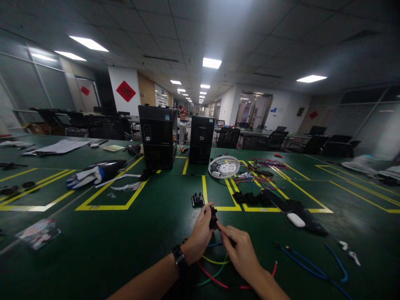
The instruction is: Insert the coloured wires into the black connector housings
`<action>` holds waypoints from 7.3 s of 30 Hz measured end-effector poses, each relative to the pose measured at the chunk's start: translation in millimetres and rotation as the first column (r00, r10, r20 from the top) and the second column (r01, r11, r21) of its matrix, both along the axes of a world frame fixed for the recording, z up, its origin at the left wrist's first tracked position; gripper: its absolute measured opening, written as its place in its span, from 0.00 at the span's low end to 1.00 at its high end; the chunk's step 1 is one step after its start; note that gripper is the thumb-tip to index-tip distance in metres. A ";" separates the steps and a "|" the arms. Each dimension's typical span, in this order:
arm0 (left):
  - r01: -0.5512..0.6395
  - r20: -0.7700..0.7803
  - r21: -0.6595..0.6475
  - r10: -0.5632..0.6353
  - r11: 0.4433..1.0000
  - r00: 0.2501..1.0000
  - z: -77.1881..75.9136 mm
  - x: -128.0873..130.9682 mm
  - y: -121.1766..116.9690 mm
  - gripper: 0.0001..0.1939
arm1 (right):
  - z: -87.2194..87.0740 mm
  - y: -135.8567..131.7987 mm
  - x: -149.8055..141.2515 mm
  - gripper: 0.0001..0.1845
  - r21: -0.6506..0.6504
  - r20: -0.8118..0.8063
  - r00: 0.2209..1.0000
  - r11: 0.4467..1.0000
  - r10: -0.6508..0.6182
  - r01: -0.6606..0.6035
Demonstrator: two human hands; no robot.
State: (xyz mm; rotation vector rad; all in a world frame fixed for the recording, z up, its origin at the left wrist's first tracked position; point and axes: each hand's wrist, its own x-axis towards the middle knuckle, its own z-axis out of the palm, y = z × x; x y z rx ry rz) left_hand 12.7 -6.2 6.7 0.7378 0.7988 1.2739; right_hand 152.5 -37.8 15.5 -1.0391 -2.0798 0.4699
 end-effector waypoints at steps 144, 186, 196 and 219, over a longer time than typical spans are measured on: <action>-0.097 0.206 -0.033 0.102 0.995 0.973 -9.2 7.7 -14.1 0.18 | 0.2 -13.8 -7.5 0.21 0.005 0.009 1.000 1.000 0.030 -0.030; 0.054 -0.005 0.115 -0.053 0.992 0.999 9.8 -6.1 8.0 0.19 | 29.7 18.0 -13.6 0.36 0.122 0.122 0.992 0.992 -0.019 0.004; 0.028 -0.499 0.301 0.133 0.953 0.856 8.3 -30.1 16.8 0.22 | 5.3 135.2 40.2 0.34 -0.006 0.337 0.926 0.983 -0.170 0.183; 0.040 -0.407 0.282 0.082 0.959 0.910 -3.7 -17.5 2.9 0.22 | 9.4 123.5 82.3 0.16 0.083 0.427 0.782 0.881 -0.454 0.466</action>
